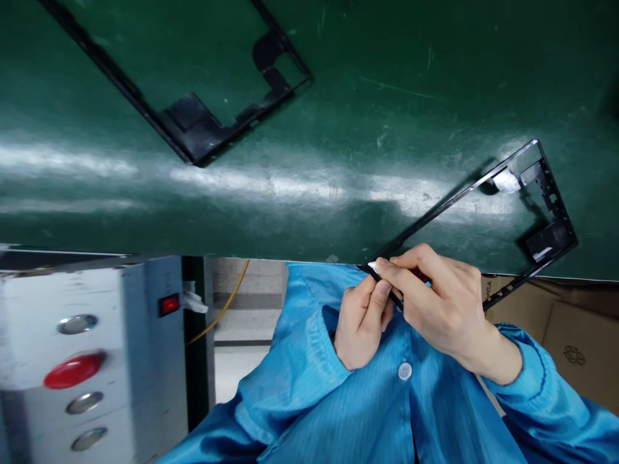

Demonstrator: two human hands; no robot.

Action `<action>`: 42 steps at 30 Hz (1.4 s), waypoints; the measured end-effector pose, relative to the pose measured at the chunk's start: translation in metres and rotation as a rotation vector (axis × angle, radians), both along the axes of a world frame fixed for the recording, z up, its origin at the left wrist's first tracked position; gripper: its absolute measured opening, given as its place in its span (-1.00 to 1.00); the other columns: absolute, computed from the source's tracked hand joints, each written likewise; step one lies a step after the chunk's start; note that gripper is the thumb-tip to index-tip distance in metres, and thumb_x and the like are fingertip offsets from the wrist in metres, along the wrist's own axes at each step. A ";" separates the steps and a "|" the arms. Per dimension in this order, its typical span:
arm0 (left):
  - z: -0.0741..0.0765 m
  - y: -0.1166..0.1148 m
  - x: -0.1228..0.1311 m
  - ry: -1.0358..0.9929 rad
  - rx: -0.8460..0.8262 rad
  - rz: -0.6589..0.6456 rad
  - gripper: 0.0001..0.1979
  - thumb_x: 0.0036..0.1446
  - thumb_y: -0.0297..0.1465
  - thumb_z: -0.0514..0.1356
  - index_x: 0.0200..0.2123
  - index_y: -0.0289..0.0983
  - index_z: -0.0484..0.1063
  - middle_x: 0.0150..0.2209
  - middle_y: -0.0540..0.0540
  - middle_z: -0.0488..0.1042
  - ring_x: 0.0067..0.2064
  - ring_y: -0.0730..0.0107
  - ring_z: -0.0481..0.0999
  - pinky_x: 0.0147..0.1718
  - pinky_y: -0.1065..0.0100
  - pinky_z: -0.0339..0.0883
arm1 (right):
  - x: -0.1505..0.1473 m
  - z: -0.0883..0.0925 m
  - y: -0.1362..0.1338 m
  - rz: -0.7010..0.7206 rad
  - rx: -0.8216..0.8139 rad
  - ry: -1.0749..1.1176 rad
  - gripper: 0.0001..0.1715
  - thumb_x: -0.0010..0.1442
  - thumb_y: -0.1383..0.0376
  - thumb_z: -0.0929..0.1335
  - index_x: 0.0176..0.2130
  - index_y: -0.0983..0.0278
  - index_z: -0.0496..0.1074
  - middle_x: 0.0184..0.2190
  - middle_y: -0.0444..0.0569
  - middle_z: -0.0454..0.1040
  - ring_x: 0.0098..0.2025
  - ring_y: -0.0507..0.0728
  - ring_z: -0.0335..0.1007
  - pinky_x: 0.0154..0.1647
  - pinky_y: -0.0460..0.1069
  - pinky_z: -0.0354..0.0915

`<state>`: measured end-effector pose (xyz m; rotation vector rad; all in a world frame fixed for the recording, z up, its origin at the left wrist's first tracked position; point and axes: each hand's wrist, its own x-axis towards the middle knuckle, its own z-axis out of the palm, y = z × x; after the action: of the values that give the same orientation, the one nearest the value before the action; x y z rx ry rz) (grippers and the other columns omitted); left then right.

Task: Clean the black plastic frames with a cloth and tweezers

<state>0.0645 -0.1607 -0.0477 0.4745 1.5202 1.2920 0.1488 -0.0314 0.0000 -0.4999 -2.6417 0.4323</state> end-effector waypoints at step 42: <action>0.001 0.003 -0.006 0.091 0.081 0.066 -0.37 0.51 0.06 0.01 -0.44 -0.23 0.50 -0.69 0.08 0.34 -0.65 0.54 0.32 -0.56 0.40 0.22 | -0.028 0.005 0.036 0.071 -0.068 -0.127 -0.60 0.46 0.48 0.20 -0.25 0.26 0.55 -0.33 -0.14 0.34 -0.48 -0.04 0.09 -0.54 -0.02 -0.16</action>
<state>0.0587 -0.1573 -0.0468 0.5457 1.5750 1.4040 0.1211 0.0043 0.0046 -0.4698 -2.7816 0.5295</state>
